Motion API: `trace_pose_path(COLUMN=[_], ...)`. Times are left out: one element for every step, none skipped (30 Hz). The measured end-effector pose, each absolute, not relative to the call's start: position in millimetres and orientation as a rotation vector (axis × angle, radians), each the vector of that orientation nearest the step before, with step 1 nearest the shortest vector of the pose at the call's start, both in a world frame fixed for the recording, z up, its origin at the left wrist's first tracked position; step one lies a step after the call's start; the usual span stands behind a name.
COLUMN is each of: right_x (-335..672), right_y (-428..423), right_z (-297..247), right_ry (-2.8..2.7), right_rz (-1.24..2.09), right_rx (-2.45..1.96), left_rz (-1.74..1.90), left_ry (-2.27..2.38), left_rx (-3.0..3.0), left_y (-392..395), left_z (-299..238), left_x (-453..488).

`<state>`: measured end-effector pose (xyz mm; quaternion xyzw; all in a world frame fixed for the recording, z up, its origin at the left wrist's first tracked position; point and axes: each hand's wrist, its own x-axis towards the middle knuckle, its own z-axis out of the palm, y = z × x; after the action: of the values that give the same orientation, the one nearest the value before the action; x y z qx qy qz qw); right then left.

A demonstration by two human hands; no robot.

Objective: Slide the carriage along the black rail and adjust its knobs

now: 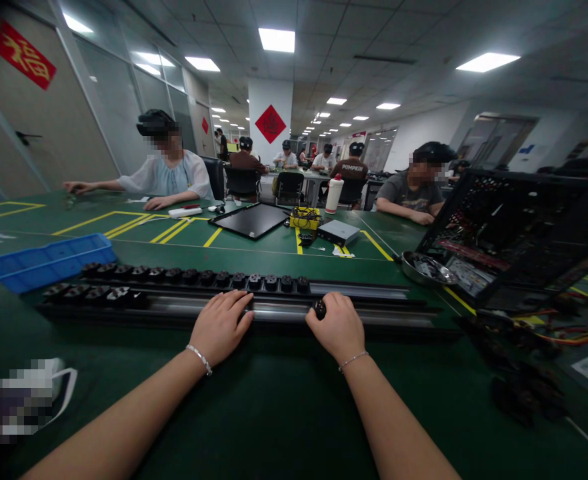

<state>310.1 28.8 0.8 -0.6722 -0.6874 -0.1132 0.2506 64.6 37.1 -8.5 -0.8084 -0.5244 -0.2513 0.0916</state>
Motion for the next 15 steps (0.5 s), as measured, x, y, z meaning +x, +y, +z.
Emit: trace_pose_path(right_x=[310.2, 310.3, 310.3, 310.2, 310.1, 310.1, 310.1, 310.3, 310.5, 310.9, 311.2, 311.6, 311.9, 312.1, 312.2], right_y=[29.0, 29.0, 28.9, 28.8, 28.7, 28.7, 28.9, 29.2, 29.7, 30.3, 30.8, 31.3, 31.7, 31.9, 31.8], right_z=[0.6, 0.6, 0.6, 0.7, 0.8, 0.7, 0.4, -0.2, -0.8, -1.6, -2.2, -2.7, -2.9, -2.7, -2.1], right_ry=[-1.871, -1.87, -1.869, -1.868, -1.867, -1.867, -1.867, -1.868, -1.868, -1.866, -1.864, -1.863, -1.864, -1.866, -1.87], right_rz=[-0.313, -0.317, -0.32, -0.32, -0.318, -0.318, -0.321, -0.327, -0.334, -0.343, -0.35, -0.356, -0.358, -0.356, -0.351], right_rx=[-1.828, -1.828, -1.828, -1.829, -1.831, -1.832, -1.832, -1.83, -1.828, -1.825, -1.821, -1.815, -1.811, -1.81, -1.811], left_rz=[-0.745, -0.745, -0.747, -0.749, -0.751, -0.755, -0.759, -0.762, -0.765, -0.767, -0.768, -0.767, -0.763, -0.759, -0.755], left_ry=[-1.561, -1.56, -1.557, -1.554, -1.551, -1.55, -1.548, -1.547, -1.547, -1.546, -1.545, -1.545, -1.547, -1.55, -1.553], left_rx=[-2.4, -2.399, -2.397, -2.397, -2.396, -2.394, -2.392, -2.39, -2.387, -2.384, -2.382, -2.382, -2.383, -2.385, -2.387], left_y=[37.1, 37.1, 37.2, 37.3, 37.4, 37.5, 37.5, 37.6, 37.6, 37.5, 37.3, 37.2, 37.0, 36.8, 36.7], left_z=[-8.8, -9.2, -9.6, -9.9, -10.2, -10.3, -10.4, -10.3, -10.1, -9.7, -9.4, -9.0, -8.6, -8.4, -8.3], left_x=[64.5, 64.3, 64.3, 64.2, 64.3, 64.4, 64.5, 64.7, 64.9, 65.1, 65.3, 65.5, 65.6, 65.6, 65.6])
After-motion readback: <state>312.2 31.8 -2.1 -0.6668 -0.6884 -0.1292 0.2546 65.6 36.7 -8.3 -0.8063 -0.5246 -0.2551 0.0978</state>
